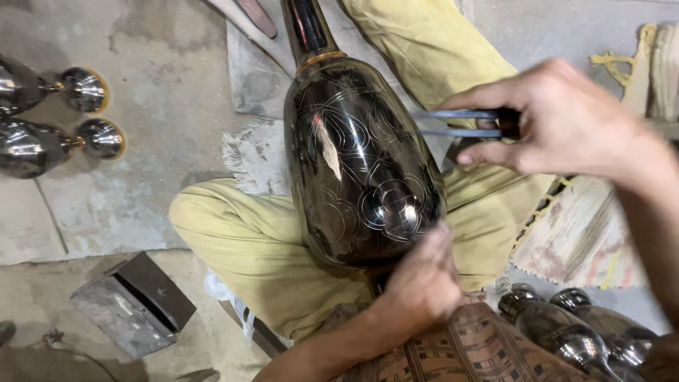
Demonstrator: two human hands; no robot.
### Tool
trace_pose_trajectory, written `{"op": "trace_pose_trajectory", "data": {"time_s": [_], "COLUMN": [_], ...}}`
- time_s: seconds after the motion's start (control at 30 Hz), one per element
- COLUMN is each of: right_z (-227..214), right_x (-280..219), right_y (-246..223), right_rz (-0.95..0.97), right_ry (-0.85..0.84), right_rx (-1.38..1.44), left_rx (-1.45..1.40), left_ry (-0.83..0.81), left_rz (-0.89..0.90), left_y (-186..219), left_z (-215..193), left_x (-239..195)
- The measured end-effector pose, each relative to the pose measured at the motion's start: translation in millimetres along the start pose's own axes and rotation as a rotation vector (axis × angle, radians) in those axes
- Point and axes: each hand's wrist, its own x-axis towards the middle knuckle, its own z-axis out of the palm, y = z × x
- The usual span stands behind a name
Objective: The person holds a dark metallic vase between their legs and uses a small chisel and hammer to engrave circular and leaf-like patterns into its surface. They rotate the vase to access different areas and continue hammering the chisel to deepen the design.
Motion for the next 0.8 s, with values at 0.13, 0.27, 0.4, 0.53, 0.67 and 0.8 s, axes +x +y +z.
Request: {"op": "trace_pose_trajectory", "data": {"time_s": [0.13, 0.27, 0.4, 0.53, 0.67, 0.8], "right_z": [80, 166, 225, 245, 232, 202], "right_x": [-6, 22, 53, 68, 54, 25], "right_y": [56, 91, 100, 98, 79, 39], "right_rz": [-0.051, 0.166, 0.190, 0.225, 0.281, 0.285], "right_ry": [0.424, 0.580, 0.626, 0.555, 0.588, 0.734], "right_rx": [0.483, 1.035, 0.973, 1.253, 1.148, 0.703], "left_rx": [-0.369, -0.369, -0.274, -1.046, -1.326, -1.535], "left_ry": [0.257, 1.029, 1.116, 0.924, 0.913, 0.887], "left_rz": [0.180, -0.263, -0.777, -0.887, -0.743, -0.555], "left_y": [3, -46, -136, -182, -187, -199], "left_z": [23, 17, 11, 27, 46, 76], "left_x": [-19, -51, -69, -77, -91, -104]}}
